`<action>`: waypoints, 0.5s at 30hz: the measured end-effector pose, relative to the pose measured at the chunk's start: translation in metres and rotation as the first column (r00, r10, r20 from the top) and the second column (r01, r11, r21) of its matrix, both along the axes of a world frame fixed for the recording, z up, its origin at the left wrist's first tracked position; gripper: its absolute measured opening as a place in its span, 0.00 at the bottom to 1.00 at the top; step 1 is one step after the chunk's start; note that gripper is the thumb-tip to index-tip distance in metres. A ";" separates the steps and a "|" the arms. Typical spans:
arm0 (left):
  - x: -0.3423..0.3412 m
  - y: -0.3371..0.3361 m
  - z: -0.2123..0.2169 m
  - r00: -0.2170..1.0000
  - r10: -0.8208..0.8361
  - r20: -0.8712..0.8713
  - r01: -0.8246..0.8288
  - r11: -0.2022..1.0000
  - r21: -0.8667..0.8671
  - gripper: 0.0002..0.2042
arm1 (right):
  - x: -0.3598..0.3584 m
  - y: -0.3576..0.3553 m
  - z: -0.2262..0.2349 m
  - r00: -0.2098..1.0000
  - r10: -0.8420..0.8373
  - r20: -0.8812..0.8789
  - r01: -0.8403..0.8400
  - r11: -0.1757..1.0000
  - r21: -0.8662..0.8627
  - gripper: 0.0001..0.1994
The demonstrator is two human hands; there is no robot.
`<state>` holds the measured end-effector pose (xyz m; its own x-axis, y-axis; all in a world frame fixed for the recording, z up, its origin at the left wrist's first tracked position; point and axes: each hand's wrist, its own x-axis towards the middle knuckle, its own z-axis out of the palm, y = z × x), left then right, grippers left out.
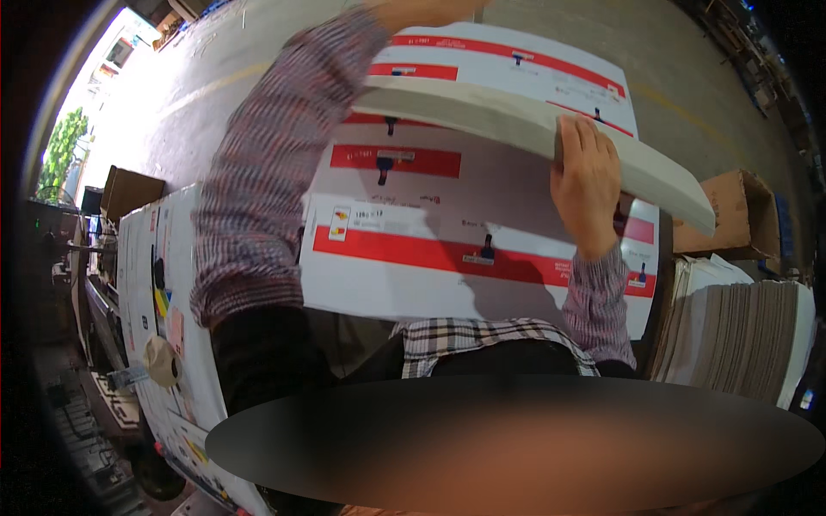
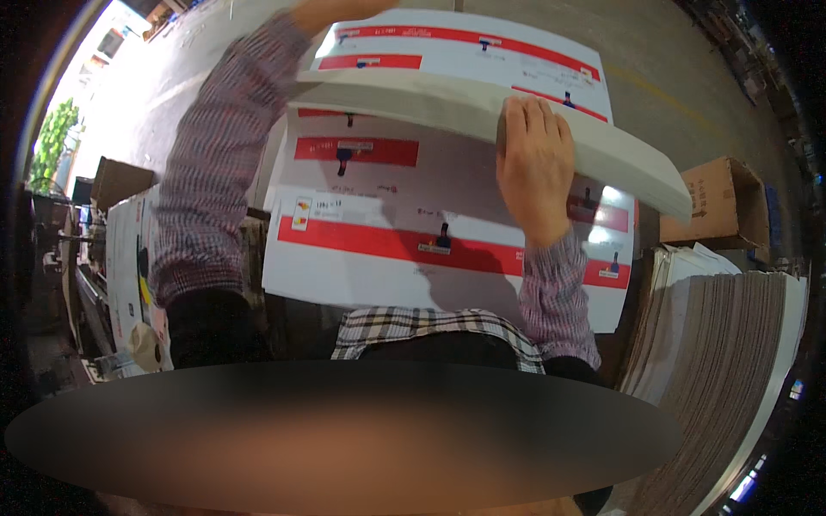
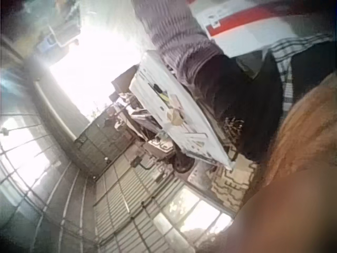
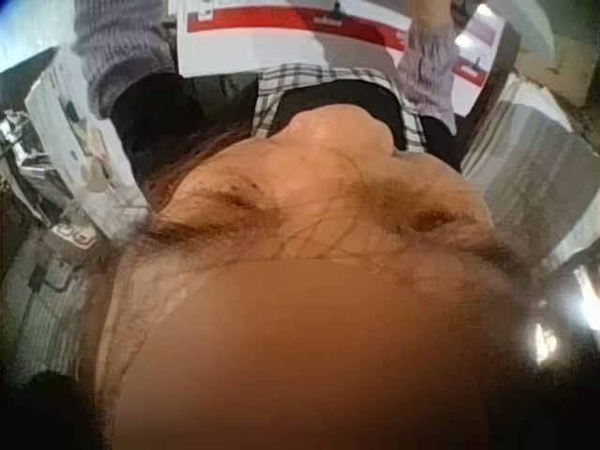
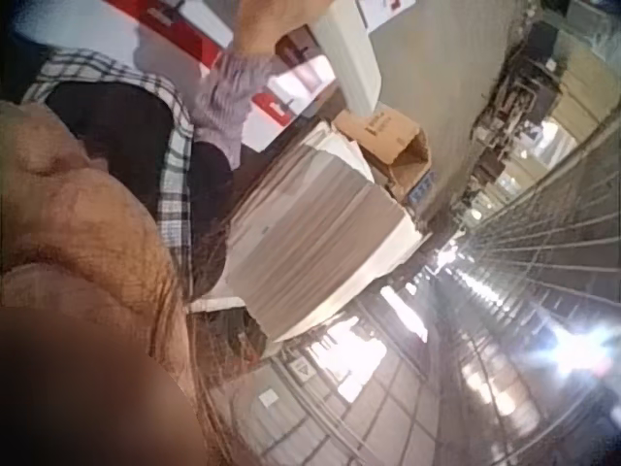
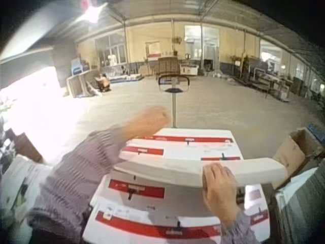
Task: Stacking large printed sheets of paper or cardboard onto a pile.
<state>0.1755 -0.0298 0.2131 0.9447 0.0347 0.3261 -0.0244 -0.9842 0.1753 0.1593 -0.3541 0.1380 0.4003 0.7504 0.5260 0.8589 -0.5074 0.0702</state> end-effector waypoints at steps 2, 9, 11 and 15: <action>0.011 -0.068 -0.011 0.939 0.214 -0.270 -0.212 0.977 0.038 0.24 | -0.023 -0.031 -0.008 0.999 -0.013 0.042 0.011 0.999 0.051 0.24; -0.068 -0.090 -0.135 0.798 0.146 -0.584 -0.296 0.940 -0.170 0.25 | -0.064 -0.083 0.025 0.923 0.224 -0.313 -0.251 0.967 -0.047 0.20; -0.072 -0.082 -0.157 0.844 0.194 -0.501 -0.288 0.951 -0.116 0.29 | -0.029 -0.083 0.040 0.837 0.239 -0.491 -0.297 0.954 -0.041 0.18; -0.062 -0.083 -0.162 0.838 0.149 -0.525 -0.296 0.933 -0.206 0.28 | 0.087 -0.056 0.026 0.902 -0.077 -0.425 -0.045 0.962 -0.270 0.33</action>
<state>0.1139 -0.1126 0.0514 0.9309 0.2803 -0.2343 0.3510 -0.8643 0.3603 0.2461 -0.4103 0.1645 0.5533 0.8290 0.0812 0.8275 -0.5359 -0.1673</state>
